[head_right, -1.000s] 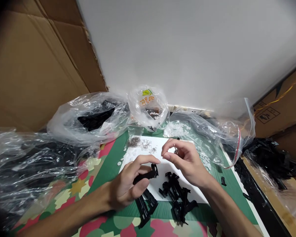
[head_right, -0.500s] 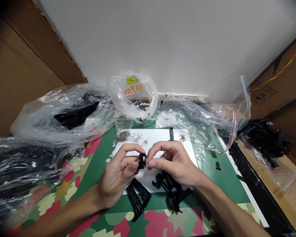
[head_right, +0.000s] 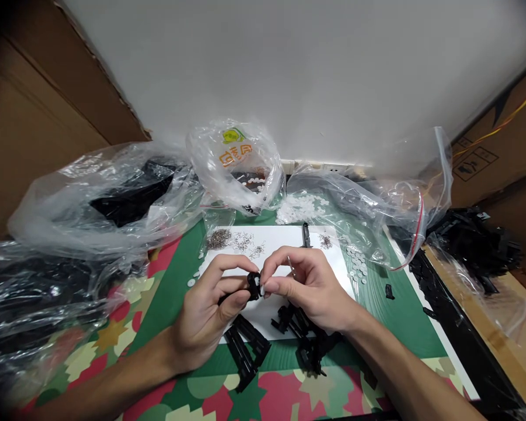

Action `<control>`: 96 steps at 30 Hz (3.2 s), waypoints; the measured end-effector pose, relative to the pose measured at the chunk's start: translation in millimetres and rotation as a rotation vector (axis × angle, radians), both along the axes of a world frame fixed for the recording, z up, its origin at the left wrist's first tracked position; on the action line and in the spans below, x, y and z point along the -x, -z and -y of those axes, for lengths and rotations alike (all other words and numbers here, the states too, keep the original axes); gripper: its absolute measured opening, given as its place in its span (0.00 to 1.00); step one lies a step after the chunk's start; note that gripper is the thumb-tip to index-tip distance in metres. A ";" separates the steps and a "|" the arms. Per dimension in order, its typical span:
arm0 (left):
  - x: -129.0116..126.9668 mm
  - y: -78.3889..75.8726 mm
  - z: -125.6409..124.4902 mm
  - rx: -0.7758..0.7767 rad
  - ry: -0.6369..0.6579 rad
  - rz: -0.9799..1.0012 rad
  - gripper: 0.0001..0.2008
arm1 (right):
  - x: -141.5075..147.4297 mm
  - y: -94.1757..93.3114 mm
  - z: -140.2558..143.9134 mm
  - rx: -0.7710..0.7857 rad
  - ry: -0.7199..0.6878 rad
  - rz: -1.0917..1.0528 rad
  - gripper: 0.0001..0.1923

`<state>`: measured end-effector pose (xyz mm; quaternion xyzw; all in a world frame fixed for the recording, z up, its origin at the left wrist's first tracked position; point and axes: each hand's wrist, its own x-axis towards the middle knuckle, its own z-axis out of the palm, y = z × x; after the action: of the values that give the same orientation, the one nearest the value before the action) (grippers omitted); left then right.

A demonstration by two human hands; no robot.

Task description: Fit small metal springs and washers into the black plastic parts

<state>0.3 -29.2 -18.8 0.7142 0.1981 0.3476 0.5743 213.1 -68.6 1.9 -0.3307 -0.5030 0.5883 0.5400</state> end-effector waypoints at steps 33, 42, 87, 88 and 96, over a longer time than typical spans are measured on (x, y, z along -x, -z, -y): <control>-10.8 -26.9 -16.2 0.595 -0.110 0.126 0.21 | -47.4 -15.0 -12.2 -0.020 0.396 0.650 0.15; -10.1 -23.5 -17.2 0.623 -0.028 0.109 0.19 | -116.0 -20.9 32.1 0.111 0.523 0.984 0.23; -9.9 -13.6 5.2 0.176 -0.127 -0.012 0.11 | 43.7 -11.4 36.4 0.274 0.548 0.115 0.20; -9.8 -14.0 5.9 0.159 -0.134 -0.016 0.11 | 48.1 -8.8 37.0 0.270 0.578 0.121 0.20; -14.8 -16.4 6.0 0.127 -0.222 -0.012 0.12 | 58.8 -8.1 39.8 0.115 0.628 0.392 0.16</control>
<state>15.0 -35.2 -2.5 0.6520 0.3012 0.3914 0.5753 154.2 -108.4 10.0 -0.6051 -0.4370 0.3466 0.5681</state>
